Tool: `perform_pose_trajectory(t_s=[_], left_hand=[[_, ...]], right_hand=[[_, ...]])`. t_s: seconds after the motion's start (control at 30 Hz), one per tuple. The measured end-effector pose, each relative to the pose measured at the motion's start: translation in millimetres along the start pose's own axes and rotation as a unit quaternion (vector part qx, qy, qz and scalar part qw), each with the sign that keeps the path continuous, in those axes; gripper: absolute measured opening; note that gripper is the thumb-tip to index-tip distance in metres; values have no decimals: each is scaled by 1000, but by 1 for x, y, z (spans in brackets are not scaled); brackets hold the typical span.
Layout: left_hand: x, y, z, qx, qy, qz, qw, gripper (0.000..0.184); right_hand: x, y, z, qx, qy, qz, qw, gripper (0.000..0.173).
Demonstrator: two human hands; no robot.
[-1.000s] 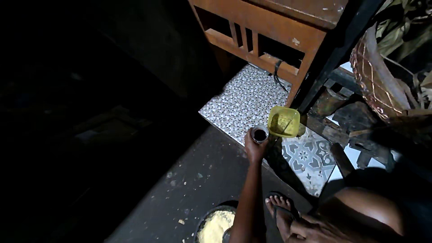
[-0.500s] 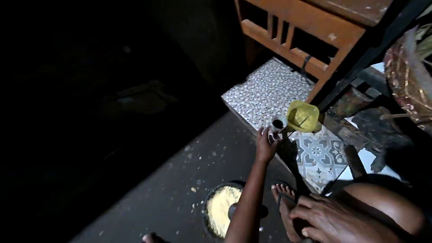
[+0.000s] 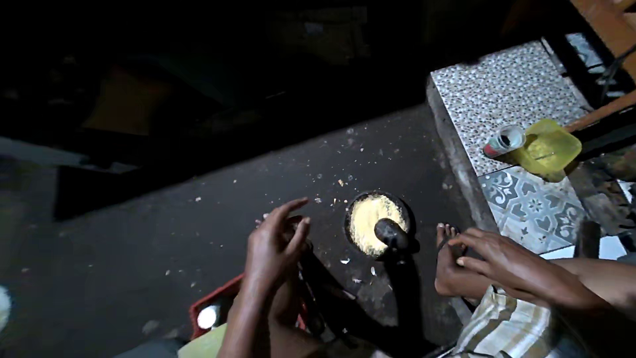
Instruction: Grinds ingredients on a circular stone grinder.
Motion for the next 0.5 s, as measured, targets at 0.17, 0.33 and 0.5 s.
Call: perform_pose_trajectory(t_s=[0.17,0.33,0.5], left_hand=[[-23,40,44,10,-22,-49,998,40],[-46,71,73,-11,6,-101,995,37],[-84,89,103,-78,106,-201,971,34]], right_hand=[[71,-89,16,42,11,39,998,43],[154,-171,-8,119,36,-8,992,62],[183,-194,-12,171,80,-57,980,76]])
Point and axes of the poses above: each hand's wrist, its own y-axis away from the middle knuckle, its own x-axis out of the palm, z = x × y, the point moved 7 cm from there along -y, towards the middle knuckle, and after that the axes turned 3 degrees about -y, right-handed, at the moved point
